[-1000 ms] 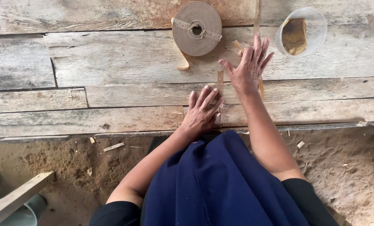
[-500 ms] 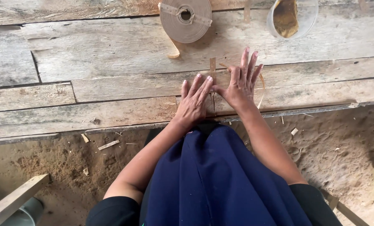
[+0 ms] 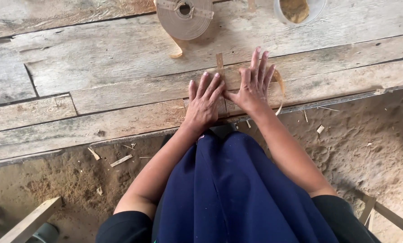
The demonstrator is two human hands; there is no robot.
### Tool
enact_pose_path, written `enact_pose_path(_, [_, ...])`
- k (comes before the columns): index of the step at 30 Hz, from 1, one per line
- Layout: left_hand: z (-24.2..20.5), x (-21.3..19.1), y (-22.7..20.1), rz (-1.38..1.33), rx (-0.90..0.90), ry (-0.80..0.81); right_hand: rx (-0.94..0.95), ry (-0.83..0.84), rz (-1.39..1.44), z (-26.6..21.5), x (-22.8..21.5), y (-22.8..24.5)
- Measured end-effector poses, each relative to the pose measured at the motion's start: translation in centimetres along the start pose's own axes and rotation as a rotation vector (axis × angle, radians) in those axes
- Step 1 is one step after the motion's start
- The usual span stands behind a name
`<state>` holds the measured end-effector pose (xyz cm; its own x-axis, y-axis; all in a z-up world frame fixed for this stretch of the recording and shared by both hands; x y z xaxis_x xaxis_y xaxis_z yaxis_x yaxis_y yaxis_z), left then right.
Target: Measuring, cutting, and applying thin strips of material from a roll onto a wooden surface
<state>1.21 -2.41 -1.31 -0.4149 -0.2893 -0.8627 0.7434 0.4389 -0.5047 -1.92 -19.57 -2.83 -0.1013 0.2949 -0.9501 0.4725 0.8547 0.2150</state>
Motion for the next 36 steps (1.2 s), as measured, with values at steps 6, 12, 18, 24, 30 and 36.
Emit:
enact_pose_path(6, [0.1, 0.1, 0.0, -0.033, -0.029, -0.012, -0.090, -0.010, -0.047, -2.9, -0.6, 0.4])
enact_pose_path(12, [-0.2, -0.2, 1.3, -0.311, -0.052, -0.200, -0.089, 0.001, 0.011, -6.3, -1.9, 0.3])
enact_pose_path(18, [3.3, -2.1, -2.2, -0.936, 0.030, -0.157, -0.120, -0.013, 0.481, -6.8, -12.7, 2.4])
enact_pose_path(24, [9.4, -1.6, -8.9, -1.647, -0.143, 0.068, -0.069, -0.046, 1.256, -2.0, -20.3, -0.9])
enact_pose_path(30, [11.7, -0.9, -6.9, -1.583, -0.382, 0.145, 0.128, -0.284, 1.179, 5.9, -24.1, -7.4])
enact_pose_path(36, [16.3, -1.6, -4.7, -1.496, -0.546, 0.061, 0.142, -0.438, 0.563, 15.8, -18.9, -17.7])
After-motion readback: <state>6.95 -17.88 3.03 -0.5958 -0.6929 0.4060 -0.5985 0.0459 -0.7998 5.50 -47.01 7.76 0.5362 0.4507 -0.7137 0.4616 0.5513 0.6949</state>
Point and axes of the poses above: each hand's wrist, its own z-axis towards the middle knuckle, its own x-axis out of the palm, y = z × x, the point moved 6 cm from there along z, towards the middle knuckle, and after that the axes turned 10 degrees about x, right-handed, at the moved point
